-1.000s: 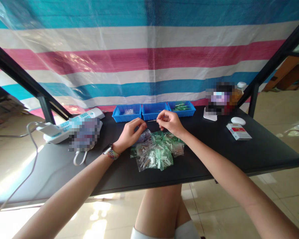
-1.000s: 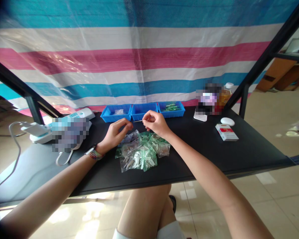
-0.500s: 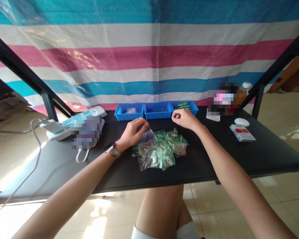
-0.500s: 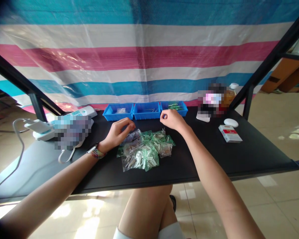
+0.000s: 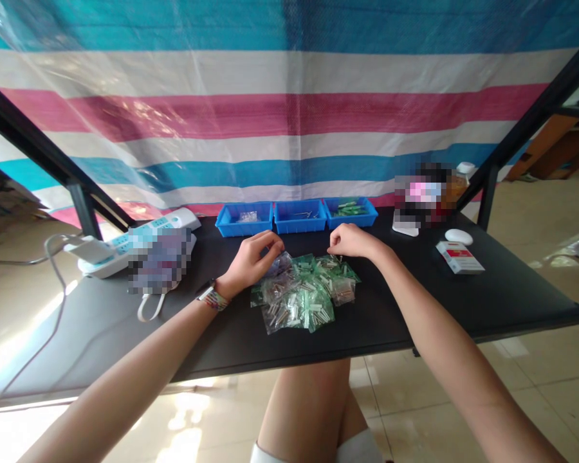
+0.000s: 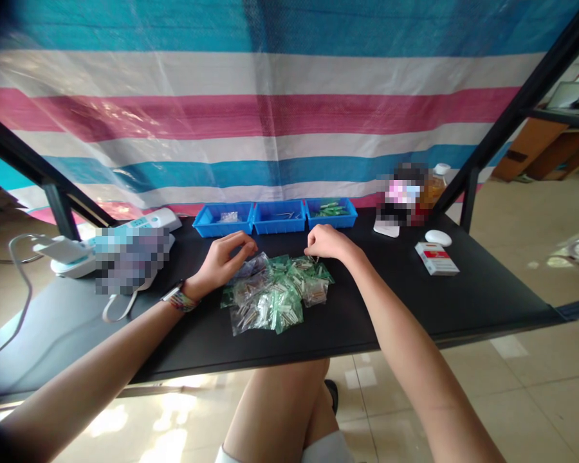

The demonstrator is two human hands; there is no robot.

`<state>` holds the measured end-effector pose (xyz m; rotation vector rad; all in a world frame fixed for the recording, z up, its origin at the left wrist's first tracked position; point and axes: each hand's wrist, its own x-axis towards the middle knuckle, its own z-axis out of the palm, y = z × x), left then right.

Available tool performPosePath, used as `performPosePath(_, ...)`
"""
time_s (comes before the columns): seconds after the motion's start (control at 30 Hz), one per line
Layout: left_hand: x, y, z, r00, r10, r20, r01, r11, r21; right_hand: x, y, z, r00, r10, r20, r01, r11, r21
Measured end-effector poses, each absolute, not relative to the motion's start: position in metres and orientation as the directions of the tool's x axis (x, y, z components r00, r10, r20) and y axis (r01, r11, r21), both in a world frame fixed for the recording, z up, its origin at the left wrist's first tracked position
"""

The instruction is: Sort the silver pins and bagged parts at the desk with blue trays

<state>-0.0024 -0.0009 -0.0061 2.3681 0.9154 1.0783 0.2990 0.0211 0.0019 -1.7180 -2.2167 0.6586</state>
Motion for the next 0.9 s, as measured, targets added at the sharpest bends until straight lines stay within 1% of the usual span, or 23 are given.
performPosePath(0.13,-0.002,0.0,-0.007,0.499,0.695,0.518,0.408,-0.716,0.566,0.3,0.021,0.002,-0.243,0.969,-0.039,0.828,0.186,-0.529)
performPosePath(0.3,-0.003,0.001,-0.008,0.501,0.694,0.518,0.414,-0.717,0.561,0.299,0.019,0.004,-0.262,0.959,-0.105,0.837,0.172,-0.519)
performPosePath(0.4,-0.003,0.0,-0.007,0.498,0.694,0.52,0.414,-0.717,0.561,0.296,0.018,0.005,-0.277,0.955,-0.104,0.832,0.185,-0.522)
performPosePath(0.5,-0.003,0.0,-0.007,0.5,0.693,0.519,0.414,-0.718,0.56,0.294,0.017,0.004,-0.258,0.965,-0.052,0.821,0.191,-0.539)
performPosePath(0.6,-0.002,0.0,-0.007,0.505,0.691,0.517,0.409,-0.719,0.561,0.293,0.019,0.004,-0.224,0.971,0.081,0.755,0.226,-0.615)
performPosePath(0.67,-0.002,0.0,-0.006,0.51,0.689,0.515,0.411,-0.721,0.558,0.292,0.021,0.004,-0.188,0.97,0.152,0.656,0.239,-0.716)
performPosePath(0.7,-0.002,0.0,-0.006,0.513,0.69,0.511,0.415,-0.72,0.556,0.29,0.021,0.004,-0.163,0.973,0.162,0.579,0.228,-0.783)
performPosePath(0.77,-0.001,-0.001,-0.005,0.524,0.688,0.502,0.418,-0.721,0.553,0.286,0.021,0.004,-0.122,0.983,0.134,0.376,0.171,-0.911)
performPosePath(0.8,-0.001,-0.001,-0.004,0.533,0.684,0.498,0.413,-0.724,0.552,0.282,0.021,0.004,-0.114,0.988,0.108,0.267,0.136,-0.954)
performPosePath(0.87,0.0,-0.002,-0.003,0.556,0.669,0.494,0.389,-0.734,0.556,0.274,0.018,0.003,-0.122,0.991,0.058,0.078,0.068,-0.995)
performPosePath(0.9,0.001,-0.002,-0.004,0.568,0.66,0.492,0.373,-0.739,0.56,0.269,0.016,0.002,-0.139,0.99,0.038,0.012,0.04,-0.999)
